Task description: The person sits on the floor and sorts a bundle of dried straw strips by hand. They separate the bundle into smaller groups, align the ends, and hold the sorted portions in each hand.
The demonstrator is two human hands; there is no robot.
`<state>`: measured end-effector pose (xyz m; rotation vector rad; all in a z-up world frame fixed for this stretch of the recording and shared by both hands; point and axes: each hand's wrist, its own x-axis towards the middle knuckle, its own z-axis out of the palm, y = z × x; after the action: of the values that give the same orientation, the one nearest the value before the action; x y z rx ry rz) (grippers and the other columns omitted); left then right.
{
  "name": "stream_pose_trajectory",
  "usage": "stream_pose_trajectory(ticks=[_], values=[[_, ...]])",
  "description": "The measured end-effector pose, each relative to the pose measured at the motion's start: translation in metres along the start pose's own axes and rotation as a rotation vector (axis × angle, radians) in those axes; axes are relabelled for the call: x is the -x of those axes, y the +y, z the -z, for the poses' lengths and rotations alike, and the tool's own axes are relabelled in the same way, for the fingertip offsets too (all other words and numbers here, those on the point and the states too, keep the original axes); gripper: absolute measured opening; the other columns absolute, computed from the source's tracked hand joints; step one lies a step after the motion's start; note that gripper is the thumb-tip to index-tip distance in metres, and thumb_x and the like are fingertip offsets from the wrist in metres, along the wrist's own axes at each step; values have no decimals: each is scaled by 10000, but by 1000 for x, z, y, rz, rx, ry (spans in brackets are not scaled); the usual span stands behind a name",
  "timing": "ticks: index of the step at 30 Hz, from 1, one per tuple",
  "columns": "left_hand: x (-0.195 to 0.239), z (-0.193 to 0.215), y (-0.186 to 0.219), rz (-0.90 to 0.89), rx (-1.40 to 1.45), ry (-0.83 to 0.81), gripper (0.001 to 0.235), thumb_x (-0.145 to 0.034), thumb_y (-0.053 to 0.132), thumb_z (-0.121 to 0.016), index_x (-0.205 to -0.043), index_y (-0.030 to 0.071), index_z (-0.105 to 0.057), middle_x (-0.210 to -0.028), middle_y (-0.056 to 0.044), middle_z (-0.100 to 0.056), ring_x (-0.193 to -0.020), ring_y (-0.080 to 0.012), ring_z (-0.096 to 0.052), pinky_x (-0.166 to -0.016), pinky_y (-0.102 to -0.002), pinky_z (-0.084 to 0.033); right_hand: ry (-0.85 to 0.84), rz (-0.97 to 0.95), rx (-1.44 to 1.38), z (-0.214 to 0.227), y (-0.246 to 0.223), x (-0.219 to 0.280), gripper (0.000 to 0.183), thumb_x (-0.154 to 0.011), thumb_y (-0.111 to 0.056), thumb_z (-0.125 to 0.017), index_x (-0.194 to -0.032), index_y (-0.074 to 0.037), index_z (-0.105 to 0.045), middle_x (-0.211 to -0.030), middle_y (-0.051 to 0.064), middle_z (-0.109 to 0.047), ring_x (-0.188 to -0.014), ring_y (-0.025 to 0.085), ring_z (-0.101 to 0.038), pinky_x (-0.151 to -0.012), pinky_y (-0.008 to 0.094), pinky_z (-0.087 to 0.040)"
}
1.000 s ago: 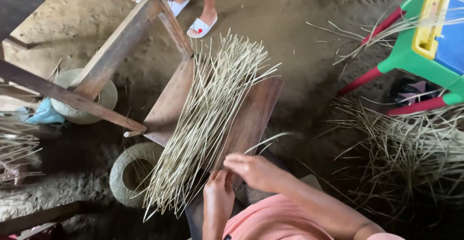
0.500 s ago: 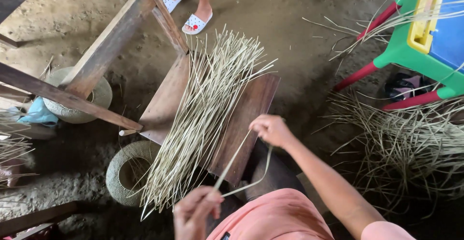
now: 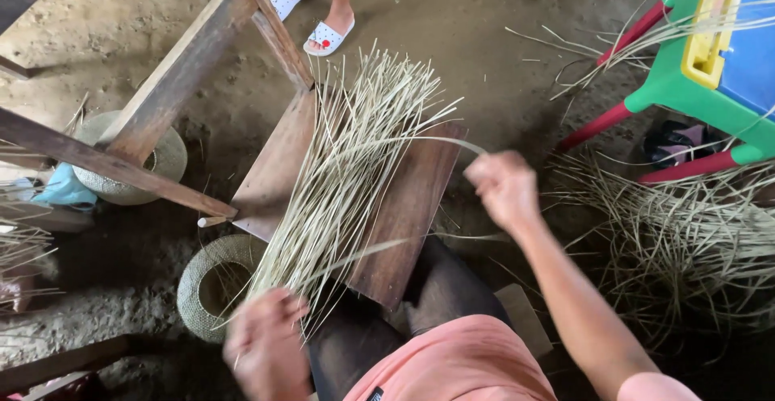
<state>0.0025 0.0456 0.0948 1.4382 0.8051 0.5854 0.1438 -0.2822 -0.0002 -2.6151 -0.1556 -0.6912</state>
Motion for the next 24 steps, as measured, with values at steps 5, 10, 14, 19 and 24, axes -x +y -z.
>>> stream_pose_trajectory(ticks=[5, 10, 14, 19, 24], values=[[17, -32, -41, 63, 418, -685, 149, -913, 28, -503, -907, -42, -634, -911, -196, -678, -635, -223, -668, -575, -289, -568, -1166, -810, -1131, 26, -130, 36, 242, -928, -253, -572, -990, -83, -732, -650, 8, -609, -502, 69, -456, -378, 163, -261], [24, -32, -45, -133, 100, -807, 161, -900, 78, -552, -950, 18, -692, -676, -49, -625, -549, -90, -539, -489, -195, -469, -879, -966, -1566, -2, -153, 67, 286, -890, -207, -595, -1005, 49, -649, -655, 62, -599, -494, 68, -474, -386, 178, -257], [23, -28, -45, -125, -17, -710, 185, -913, 153, -549, -841, 34, -671, -563, 13, -584, -431, -51, -437, -404, -176, -372, -869, -876, -1612, -2, -162, 73, 232, -909, -145, -597, -1015, 37, -696, -635, 71, -571, -500, 136, -481, -403, 209, -337], [22, -20, -46, 74, -309, -823, 262, -869, 261, -588, -806, 43, -719, -540, -29, -630, -424, -67, -473, -368, -211, -379, -907, -784, -1455, -2, -164, 67, 229, -909, -164, -604, -849, 40, -689, -609, 83, -541, -483, 107, -426, -424, 205, -314], [18, 14, -71, 188, -402, -910, 351, -868, 295, -578, -656, 31, -674, -456, -25, -572, -375, -85, -440, -383, -243, -354, -667, -936, -1480, -12, -146, 27, 104, -912, -15, -539, -876, 6, -634, -585, -8, -424, -437, 73, -303, -411, 207, -266]])
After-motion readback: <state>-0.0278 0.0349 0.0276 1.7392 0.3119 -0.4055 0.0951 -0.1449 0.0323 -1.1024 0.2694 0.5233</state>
